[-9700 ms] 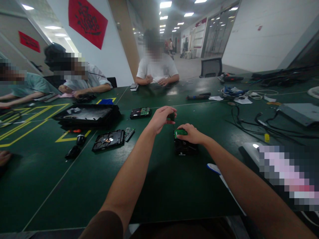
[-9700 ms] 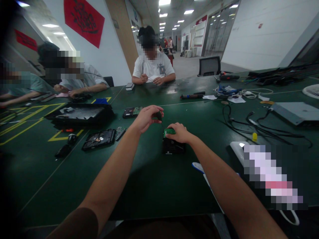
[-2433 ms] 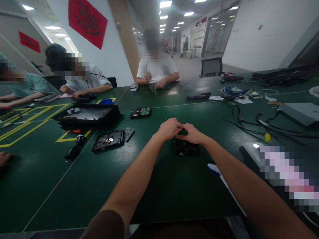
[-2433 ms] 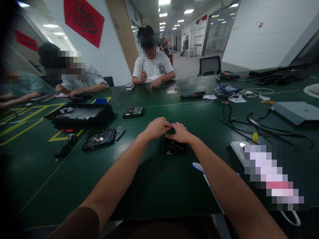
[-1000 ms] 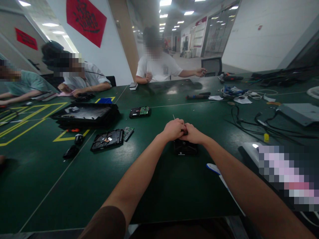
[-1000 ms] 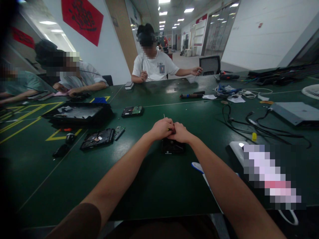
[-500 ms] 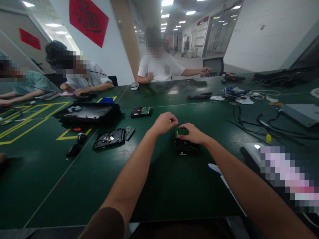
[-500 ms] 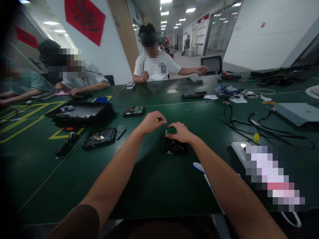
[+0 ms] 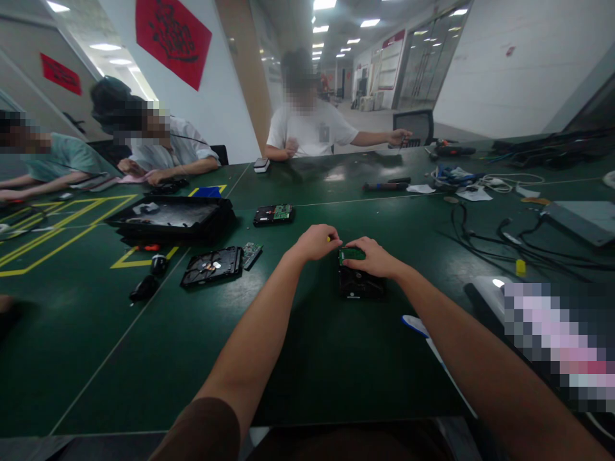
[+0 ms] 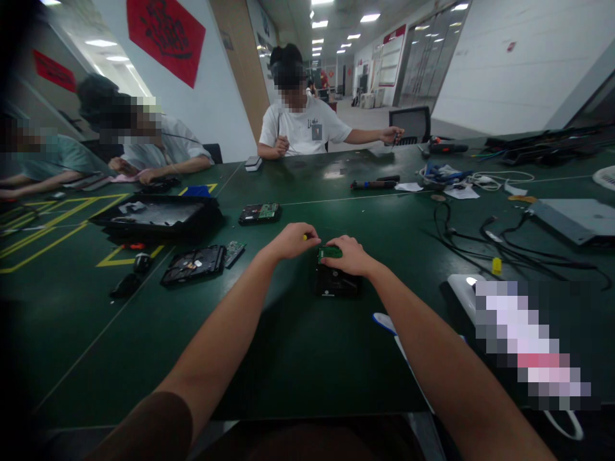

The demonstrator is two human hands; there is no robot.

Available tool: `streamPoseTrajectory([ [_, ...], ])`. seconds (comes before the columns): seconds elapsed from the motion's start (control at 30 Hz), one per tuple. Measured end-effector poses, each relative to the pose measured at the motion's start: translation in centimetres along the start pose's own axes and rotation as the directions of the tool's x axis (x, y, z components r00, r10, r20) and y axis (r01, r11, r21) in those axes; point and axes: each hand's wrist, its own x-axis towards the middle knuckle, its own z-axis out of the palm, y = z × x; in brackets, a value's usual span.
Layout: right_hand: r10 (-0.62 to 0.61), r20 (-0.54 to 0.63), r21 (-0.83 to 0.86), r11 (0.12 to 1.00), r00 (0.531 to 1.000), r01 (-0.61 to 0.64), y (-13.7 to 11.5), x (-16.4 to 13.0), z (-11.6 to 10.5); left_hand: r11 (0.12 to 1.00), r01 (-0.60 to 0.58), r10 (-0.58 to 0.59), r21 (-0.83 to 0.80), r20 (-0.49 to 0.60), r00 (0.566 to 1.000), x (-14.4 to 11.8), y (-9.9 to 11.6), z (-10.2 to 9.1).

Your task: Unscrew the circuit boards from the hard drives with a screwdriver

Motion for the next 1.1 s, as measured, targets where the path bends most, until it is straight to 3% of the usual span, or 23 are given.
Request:
streamPoseTrajectory([
  [0.23,0.021,-0.009,-0.019,1.000,1.000,-0.022,-0.1,-0.1,0.3,0.996,0.005,-0.011,0.087,0.062,0.998,0.0,-0.4,0.2],
  [0.37,0.017,-0.053,0.053,0.998,0.998,-0.015,0.2,-0.1,0.5,0.996,0.000,-0.006,0.086,0.069,0.998,0.0,-0.4,0.3],
  [0.47,0.036,-0.154,0.186,0.983,0.987,-0.007,1.4,0.1,0.0,0.997,-0.007,0.001,0.081,0.075,0.997,0.1,-0.1,0.5],
  [0.6,0.172,-0.321,0.255,0.963,0.931,-0.090,4.0,0.0,-1.5,0.998,-0.005,-0.001,0.063,0.093,0.996,0.1,0.4,0.7],
  [0.67,0.175,-0.281,0.291,0.953,0.944,-0.090,4.9,-0.3,-2.1,0.997,-0.003,-0.005,0.079,0.105,0.994,0.2,0.5,0.9],
  [0.83,0.058,-0.025,0.397,0.917,0.998,-0.043,4.5,-0.9,-2.5,0.993,-0.001,-0.014,0.115,0.134,0.991,0.4,0.9,1.7],
  [1.1,0.013,0.037,0.330,0.944,0.999,-0.025,3.7,-1.1,-2.9,0.985,-0.002,-0.028,0.172,0.167,0.986,0.5,1.4,2.5],
])
